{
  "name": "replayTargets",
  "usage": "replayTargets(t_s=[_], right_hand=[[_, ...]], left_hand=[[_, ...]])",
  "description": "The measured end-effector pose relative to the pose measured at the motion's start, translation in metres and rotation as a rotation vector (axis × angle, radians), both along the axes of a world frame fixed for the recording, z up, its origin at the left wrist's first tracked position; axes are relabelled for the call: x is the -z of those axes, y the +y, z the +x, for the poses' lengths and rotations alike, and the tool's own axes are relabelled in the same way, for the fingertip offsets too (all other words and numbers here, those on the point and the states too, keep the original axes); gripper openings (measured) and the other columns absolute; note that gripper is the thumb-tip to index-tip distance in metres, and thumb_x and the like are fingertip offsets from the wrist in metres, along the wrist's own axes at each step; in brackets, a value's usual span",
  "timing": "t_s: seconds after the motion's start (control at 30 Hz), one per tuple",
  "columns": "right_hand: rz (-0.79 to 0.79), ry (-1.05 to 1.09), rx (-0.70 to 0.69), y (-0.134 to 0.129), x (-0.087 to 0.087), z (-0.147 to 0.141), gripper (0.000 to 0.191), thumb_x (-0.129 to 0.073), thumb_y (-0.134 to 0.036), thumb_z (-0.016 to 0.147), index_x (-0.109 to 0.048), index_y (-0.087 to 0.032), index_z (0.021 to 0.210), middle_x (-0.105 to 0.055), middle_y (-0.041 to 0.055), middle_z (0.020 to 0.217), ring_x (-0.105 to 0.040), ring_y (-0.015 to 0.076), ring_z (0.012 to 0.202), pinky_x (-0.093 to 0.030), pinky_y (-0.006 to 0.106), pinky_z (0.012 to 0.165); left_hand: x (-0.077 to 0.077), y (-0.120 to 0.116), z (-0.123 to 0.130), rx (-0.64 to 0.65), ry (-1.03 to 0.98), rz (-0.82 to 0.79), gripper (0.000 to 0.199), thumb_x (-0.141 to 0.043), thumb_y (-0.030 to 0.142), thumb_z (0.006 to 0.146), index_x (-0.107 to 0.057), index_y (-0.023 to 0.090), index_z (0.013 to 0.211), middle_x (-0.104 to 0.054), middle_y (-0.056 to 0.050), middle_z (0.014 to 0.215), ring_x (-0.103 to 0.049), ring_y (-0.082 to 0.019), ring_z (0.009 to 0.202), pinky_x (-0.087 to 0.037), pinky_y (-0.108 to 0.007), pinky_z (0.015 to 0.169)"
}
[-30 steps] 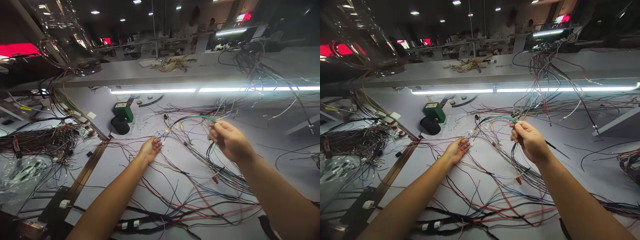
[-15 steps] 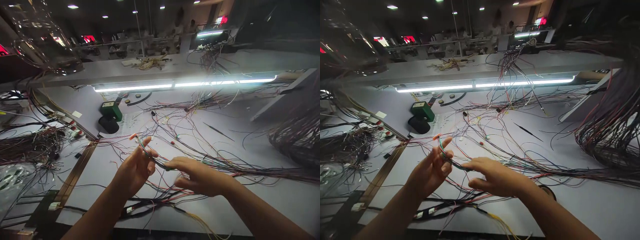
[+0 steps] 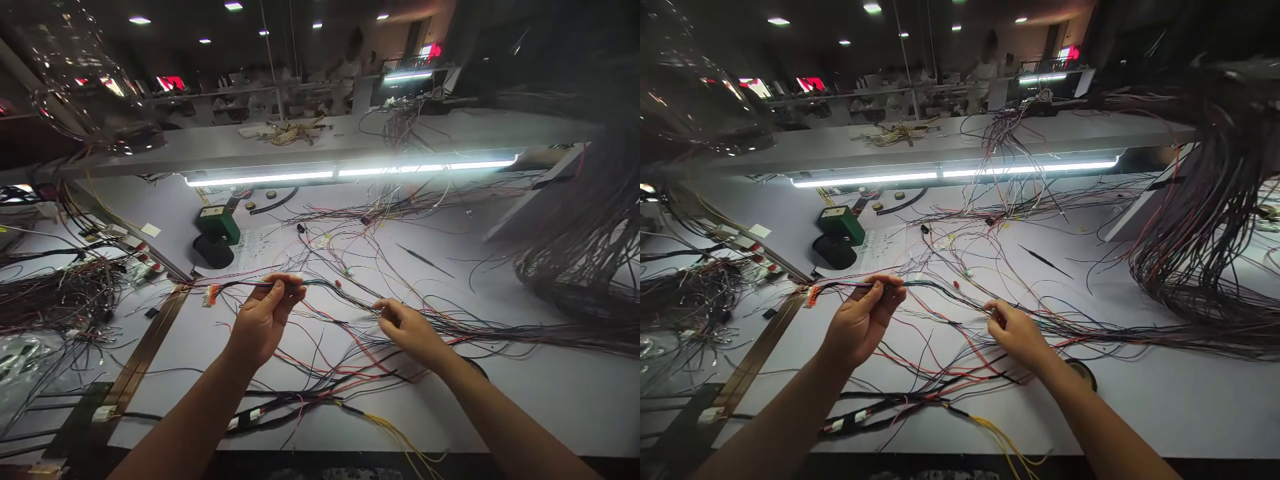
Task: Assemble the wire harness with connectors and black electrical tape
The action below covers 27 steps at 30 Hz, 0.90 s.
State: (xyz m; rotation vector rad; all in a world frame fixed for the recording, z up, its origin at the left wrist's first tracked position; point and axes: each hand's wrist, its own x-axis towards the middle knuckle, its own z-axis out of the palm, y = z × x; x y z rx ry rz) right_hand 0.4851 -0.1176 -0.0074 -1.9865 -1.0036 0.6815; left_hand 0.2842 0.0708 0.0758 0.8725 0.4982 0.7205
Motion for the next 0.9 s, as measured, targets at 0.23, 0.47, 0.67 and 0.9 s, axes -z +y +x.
replayTargets(t_s=[0.23, 0.47, 0.67, 0.9], right_hand=[[0.299, 0.525, -0.132, 0.05, -0.068, -0.002, 0.03, -0.065, -0.04, 0.079, -0.057, -0.02, 0.099, -0.056, -0.0018, 0.073, -0.048, 0.01, 0.058, -0.038, 0.024, 0.052], [0.44, 0.416, -0.219, 0.09, -0.073, -0.019, 0.017, -0.056, -0.034, 0.081, -0.054, -0.02, 0.091, -0.066, 0.0043, 0.093, -0.061, 0.0145, 0.076, -0.048, 0.027, 0.06], [0.27, 0.101, 0.006, 0.084, -0.02, 0.01, 0.013, -0.052, -0.025, 0.073, -0.059, -0.02, 0.083, -0.067, 0.0042, 0.087, -0.063, 0.0197, 0.084, -0.049, 0.038, 0.079], [0.258, 0.007, -0.095, 0.121, 0.001, -0.014, 0.056, -0.068, -0.038, 0.072, -0.053, -0.023, 0.124, -0.055, 0.0105, 0.13, -0.047, 0.0279, 0.124, -0.033, 0.048, 0.104]], left_hand=[[0.017, -0.011, 0.052, 0.148, -0.003, 0.058, 0.016, -0.055, 0.032, 0.09, -0.064, 0.019, 0.094, -0.064, -0.006, 0.109, -0.059, -0.02, 0.109, -0.044, -0.035, 0.094], [0.021, -0.008, 0.075, 0.081, 0.167, 0.251, 0.03, -0.048, 0.046, 0.091, -0.058, 0.019, 0.1, -0.062, -0.005, 0.09, -0.06, -0.013, 0.069, -0.047, -0.025, 0.06], [0.03, 0.008, 0.068, -0.02, 0.161, -0.01, 0.024, -0.048, 0.042, 0.091, -0.055, 0.02, 0.099, -0.053, -0.006, 0.116, -0.055, -0.007, 0.062, -0.043, -0.019, 0.046], [0.027, 0.021, 0.056, 0.194, 0.056, -0.128, 0.021, -0.058, 0.034, 0.086, -0.061, 0.018, 0.099, -0.053, -0.006, 0.113, -0.045, -0.004, 0.056, -0.024, -0.011, 0.028]])
